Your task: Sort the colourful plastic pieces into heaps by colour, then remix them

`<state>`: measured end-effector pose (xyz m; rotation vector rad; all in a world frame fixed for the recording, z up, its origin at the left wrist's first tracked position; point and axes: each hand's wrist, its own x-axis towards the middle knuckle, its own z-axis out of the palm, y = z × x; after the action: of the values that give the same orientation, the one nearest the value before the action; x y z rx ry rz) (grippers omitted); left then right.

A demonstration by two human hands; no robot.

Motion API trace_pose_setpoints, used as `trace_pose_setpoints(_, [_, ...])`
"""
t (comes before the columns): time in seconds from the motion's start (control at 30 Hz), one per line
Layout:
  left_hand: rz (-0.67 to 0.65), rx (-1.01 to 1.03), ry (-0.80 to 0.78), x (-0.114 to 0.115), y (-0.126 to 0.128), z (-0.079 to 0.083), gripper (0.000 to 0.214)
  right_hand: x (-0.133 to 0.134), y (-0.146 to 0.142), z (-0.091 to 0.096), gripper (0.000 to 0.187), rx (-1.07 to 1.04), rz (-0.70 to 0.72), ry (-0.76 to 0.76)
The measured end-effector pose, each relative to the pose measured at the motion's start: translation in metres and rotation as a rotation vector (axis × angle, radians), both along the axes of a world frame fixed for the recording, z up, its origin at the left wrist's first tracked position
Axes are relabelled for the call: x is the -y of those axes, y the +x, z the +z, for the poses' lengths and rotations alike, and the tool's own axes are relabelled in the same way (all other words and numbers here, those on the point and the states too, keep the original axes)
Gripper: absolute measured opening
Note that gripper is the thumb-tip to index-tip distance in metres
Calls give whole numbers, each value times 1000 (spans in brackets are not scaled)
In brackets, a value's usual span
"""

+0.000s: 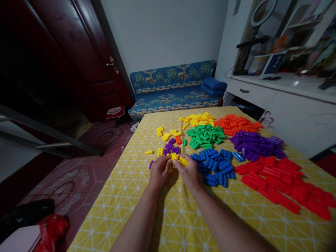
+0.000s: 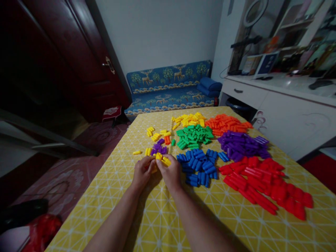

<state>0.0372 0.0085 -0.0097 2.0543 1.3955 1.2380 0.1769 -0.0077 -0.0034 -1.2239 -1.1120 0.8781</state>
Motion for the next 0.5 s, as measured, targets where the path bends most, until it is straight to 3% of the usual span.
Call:
trace_pose_setpoints(0.1, [7,18,0,1,0,3,23,-9,9,10,33,-43,6,-74])
trace_pose_setpoints(0.2, [1,18,3,1,1,4,23,-39,29,24,27,179,41,-103])
trace_pose_setpoints(0.37, [-7,-9,-4,-1,1,5,20,-126,74,49,17,755,-95,-133])
trace_pose_setpoints(0.5, [-12,-8,-21,-2,2,5,21,-188,106,58,20,803,-228,-41])
